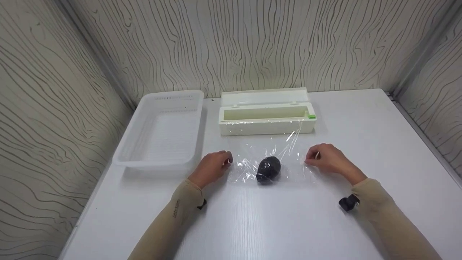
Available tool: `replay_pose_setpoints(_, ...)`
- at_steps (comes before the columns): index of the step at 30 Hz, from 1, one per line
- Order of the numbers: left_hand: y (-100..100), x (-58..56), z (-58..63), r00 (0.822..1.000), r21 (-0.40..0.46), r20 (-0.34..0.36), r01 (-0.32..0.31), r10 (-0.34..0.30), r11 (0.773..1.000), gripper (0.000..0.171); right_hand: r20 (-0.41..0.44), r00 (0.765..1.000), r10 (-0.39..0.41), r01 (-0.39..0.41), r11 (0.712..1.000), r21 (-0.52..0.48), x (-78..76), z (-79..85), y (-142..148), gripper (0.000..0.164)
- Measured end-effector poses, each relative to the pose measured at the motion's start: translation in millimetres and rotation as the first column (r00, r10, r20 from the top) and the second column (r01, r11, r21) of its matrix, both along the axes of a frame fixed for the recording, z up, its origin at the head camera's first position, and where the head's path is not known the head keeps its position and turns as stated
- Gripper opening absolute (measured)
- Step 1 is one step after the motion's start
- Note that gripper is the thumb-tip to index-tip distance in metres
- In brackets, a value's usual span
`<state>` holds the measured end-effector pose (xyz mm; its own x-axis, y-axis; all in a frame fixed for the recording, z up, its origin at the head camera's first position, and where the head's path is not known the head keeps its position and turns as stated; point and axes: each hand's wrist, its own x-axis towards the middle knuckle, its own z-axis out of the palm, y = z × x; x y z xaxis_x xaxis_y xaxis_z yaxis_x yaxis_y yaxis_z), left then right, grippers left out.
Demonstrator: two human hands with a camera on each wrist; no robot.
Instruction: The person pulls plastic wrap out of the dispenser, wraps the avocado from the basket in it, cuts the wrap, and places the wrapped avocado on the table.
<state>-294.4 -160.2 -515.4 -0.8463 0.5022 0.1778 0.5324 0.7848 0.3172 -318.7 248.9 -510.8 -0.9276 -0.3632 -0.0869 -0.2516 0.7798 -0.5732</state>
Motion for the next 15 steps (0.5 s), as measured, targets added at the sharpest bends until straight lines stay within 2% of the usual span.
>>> replay_pose_setpoints(5, -2.3, -0.7, 0.1, 1.0, 0.004, 0.019, 0.004, -0.004, 1.0, 0.008, -0.013, 1.0, 0.012, -0.013, 1.0, -0.016, 1.1, 3.2, 2.9, 0.007)
replay_pose_setpoints(9, -3.7, -1.4, -0.5, 1.0, 0.019, 0.004, 0.014, -0.014, 1.0, 0.007, -0.076, 0.997, 0.013, -0.014, 1.0, -0.016, 4.9, 11.0, 3.9, 0.008)
replay_pose_setpoints(13, -4.5, -1.3, 0.3, 1.0, 0.035, 0.007, 0.014, -0.014, 0.999, 0.007, -0.138, 0.99, -0.023, 0.026, 0.999, 0.021, 12.5, 22.0, -1.0, 0.016)
replay_pose_setpoints(15, -4.8, -1.1, 0.5, 1.0, 0.041, 0.005, 0.013, -0.013, 0.999, 0.008, -0.196, 0.979, -0.049, 0.059, 0.997, 0.045, 18.2, 26.8, -5.8, 0.021)
